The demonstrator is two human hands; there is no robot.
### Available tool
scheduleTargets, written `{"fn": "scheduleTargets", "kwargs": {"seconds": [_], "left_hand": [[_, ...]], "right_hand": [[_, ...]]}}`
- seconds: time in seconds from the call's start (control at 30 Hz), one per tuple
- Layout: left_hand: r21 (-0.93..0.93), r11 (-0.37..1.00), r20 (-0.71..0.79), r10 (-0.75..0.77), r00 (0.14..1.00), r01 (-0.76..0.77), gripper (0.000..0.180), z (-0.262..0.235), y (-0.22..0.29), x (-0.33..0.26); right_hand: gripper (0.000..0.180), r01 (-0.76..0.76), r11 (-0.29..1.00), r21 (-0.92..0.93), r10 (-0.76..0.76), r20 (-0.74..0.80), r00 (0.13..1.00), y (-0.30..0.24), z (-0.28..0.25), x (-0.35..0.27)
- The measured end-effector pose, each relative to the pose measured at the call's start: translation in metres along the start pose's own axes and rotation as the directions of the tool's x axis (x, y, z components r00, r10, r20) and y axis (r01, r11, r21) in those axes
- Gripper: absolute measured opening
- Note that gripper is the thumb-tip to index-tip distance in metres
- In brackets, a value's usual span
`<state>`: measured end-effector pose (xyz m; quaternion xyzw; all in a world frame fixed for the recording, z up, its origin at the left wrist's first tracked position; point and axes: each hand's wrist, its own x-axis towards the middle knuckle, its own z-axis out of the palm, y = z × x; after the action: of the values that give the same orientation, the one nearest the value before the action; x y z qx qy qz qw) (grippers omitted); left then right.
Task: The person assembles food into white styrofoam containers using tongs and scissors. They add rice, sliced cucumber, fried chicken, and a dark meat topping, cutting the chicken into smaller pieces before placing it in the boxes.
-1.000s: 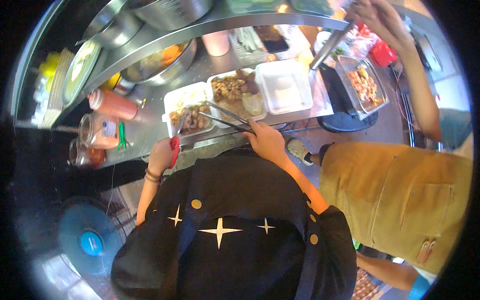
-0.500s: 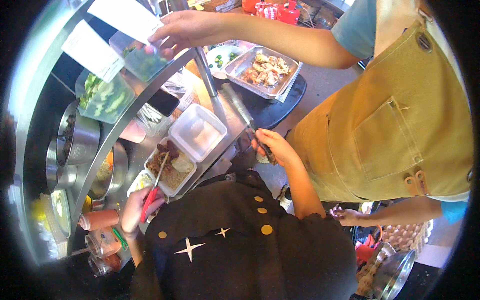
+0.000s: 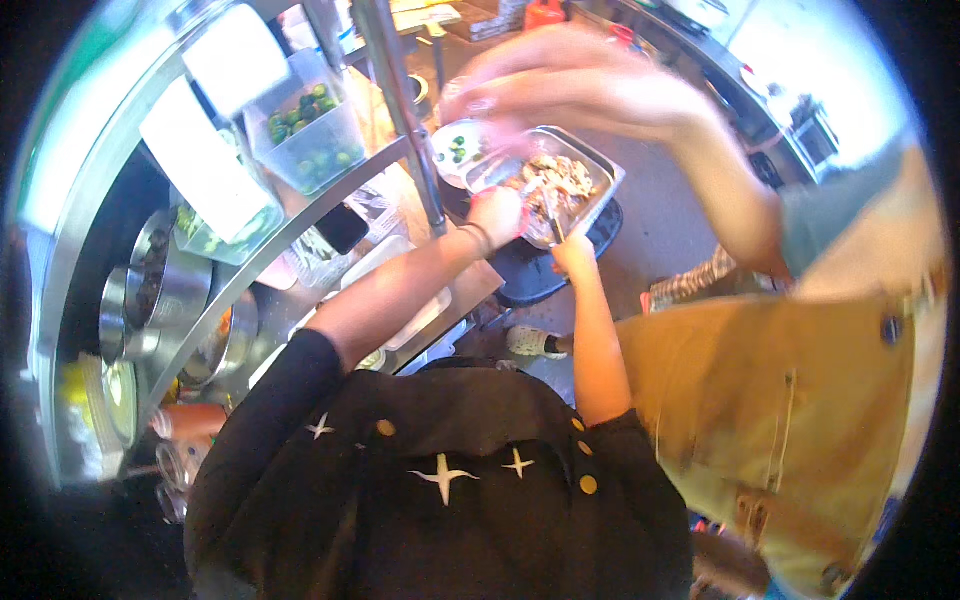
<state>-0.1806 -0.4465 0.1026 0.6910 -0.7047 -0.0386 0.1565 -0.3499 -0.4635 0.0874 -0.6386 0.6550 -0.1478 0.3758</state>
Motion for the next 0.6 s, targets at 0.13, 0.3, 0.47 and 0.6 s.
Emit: {"fn": "scheduleTargets", "kwargs": {"seconds": [0.13,0.3,0.47,0.6], "left_hand": [[-0.087,0.993,-0.144,-0.090,0.985,0.078,0.027,0.017,0.029,0.011],[0.072,0.986,-0.214,0.160,0.964,-0.148,0.026,0.044,0.024,0.001],[-0.731,0.619,0.003,0.423,0.906,-0.287,0.026,-0.003,-0.024,-0.134],[-0.903,-0.087,0.390,0.248,0.887,0.422,0.041,-0.011,-0.071,-0.300]], "right_hand": [[0.082,0.042,0.999,-0.011,-0.041,0.047,0.998,0.027,-0.001,0.034],[0.071,0.349,0.930,-0.111,-0.361,-0.111,0.926,0.059,-0.011,0.043],[0.048,0.771,0.571,-0.283,-0.820,-0.253,0.514,0.001,-0.004,-0.048],[0.036,0.025,0.850,0.527,-0.461,0.720,0.519,0.023,0.035,-0.065]]}}
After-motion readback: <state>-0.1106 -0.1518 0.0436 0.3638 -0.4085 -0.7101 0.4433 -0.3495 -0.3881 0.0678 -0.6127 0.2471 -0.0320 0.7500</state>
